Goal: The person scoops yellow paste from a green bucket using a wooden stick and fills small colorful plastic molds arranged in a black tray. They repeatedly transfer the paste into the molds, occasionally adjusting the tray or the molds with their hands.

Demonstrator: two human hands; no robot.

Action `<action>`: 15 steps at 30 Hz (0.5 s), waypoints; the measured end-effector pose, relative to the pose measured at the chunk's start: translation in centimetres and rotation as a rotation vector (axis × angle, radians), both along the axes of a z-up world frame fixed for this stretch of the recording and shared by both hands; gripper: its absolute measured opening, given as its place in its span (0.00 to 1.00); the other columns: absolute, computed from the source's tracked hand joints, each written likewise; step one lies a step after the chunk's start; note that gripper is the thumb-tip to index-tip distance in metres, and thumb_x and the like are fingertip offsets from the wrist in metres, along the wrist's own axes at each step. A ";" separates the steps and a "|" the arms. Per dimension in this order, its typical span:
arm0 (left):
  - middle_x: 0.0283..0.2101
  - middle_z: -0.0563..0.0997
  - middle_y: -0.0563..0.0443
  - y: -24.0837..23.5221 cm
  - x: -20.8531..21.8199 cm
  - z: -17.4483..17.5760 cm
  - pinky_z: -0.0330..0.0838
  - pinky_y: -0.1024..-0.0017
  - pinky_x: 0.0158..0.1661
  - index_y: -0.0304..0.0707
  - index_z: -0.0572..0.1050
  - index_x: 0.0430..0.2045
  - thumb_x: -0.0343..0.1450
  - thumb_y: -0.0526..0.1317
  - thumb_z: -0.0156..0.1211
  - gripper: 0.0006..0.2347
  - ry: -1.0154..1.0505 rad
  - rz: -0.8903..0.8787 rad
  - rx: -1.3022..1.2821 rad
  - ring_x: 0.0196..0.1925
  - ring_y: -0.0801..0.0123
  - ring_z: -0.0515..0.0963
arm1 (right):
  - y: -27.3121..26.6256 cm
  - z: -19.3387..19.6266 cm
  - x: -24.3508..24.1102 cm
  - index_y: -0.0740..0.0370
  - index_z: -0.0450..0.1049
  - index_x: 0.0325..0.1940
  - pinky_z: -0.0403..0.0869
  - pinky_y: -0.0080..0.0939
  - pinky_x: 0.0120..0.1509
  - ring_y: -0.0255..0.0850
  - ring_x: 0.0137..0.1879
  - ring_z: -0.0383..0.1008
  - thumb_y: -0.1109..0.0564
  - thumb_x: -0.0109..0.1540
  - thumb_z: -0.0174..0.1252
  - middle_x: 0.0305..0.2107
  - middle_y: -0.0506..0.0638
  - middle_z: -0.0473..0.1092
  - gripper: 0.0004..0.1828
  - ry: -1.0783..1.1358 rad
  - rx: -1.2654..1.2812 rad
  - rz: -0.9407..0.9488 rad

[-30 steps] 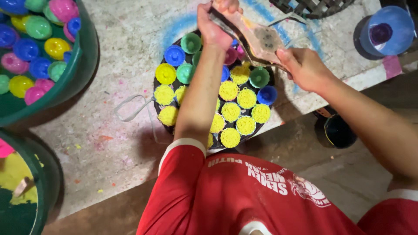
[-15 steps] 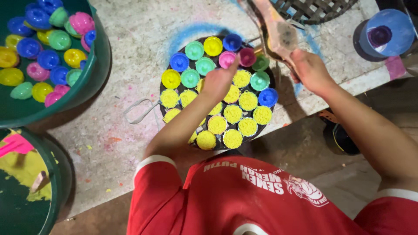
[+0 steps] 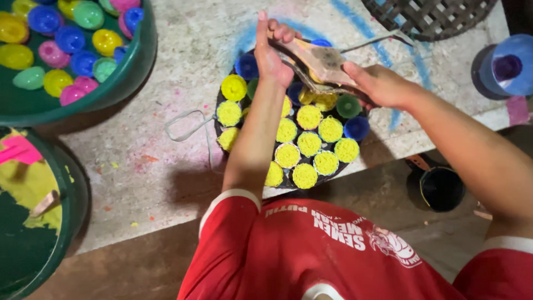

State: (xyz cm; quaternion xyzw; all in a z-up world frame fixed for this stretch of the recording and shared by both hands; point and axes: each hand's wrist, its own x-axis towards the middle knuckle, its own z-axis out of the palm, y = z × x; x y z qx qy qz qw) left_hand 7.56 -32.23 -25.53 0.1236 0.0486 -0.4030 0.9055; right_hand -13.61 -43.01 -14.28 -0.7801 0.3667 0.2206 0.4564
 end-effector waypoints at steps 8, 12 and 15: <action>0.19 0.63 0.61 -0.7 0.1 -2.8 0.67 0.66 0.37 0.49 0.62 0.21 0.73 0.49 0.58 0.14 0.115 0.001 -0.033 0.23 0.73 0.64 | 1.1 -0.1 0.5 0.68 0.78 0.28 0.75 0.49 0.40 0.50 0.28 0.78 0.26 0.69 0.33 0.18 0.59 0.73 0.46 0.027 -0.224 0.072; 0.19 0.62 0.62 -1.3 0.6 -3.0 0.66 0.67 0.34 0.49 0.62 0.21 0.73 0.48 0.57 0.14 0.082 -0.006 -0.062 0.22 0.74 0.63 | 1.1 -1.0 0.7 0.65 0.79 0.35 0.72 0.56 0.47 0.60 0.38 0.77 0.29 0.70 0.37 0.25 0.64 0.74 0.41 -0.141 -0.407 0.115; 0.18 0.61 0.62 -0.7 1.9 -2.8 0.66 0.66 0.34 0.48 0.62 0.21 0.73 0.48 0.55 0.13 -0.023 0.019 0.035 0.21 0.73 0.62 | 2.3 -2.4 0.9 0.65 0.79 0.37 0.72 0.58 0.50 0.63 0.42 0.77 0.30 0.71 0.38 0.30 0.66 0.74 0.39 -0.226 -0.407 0.085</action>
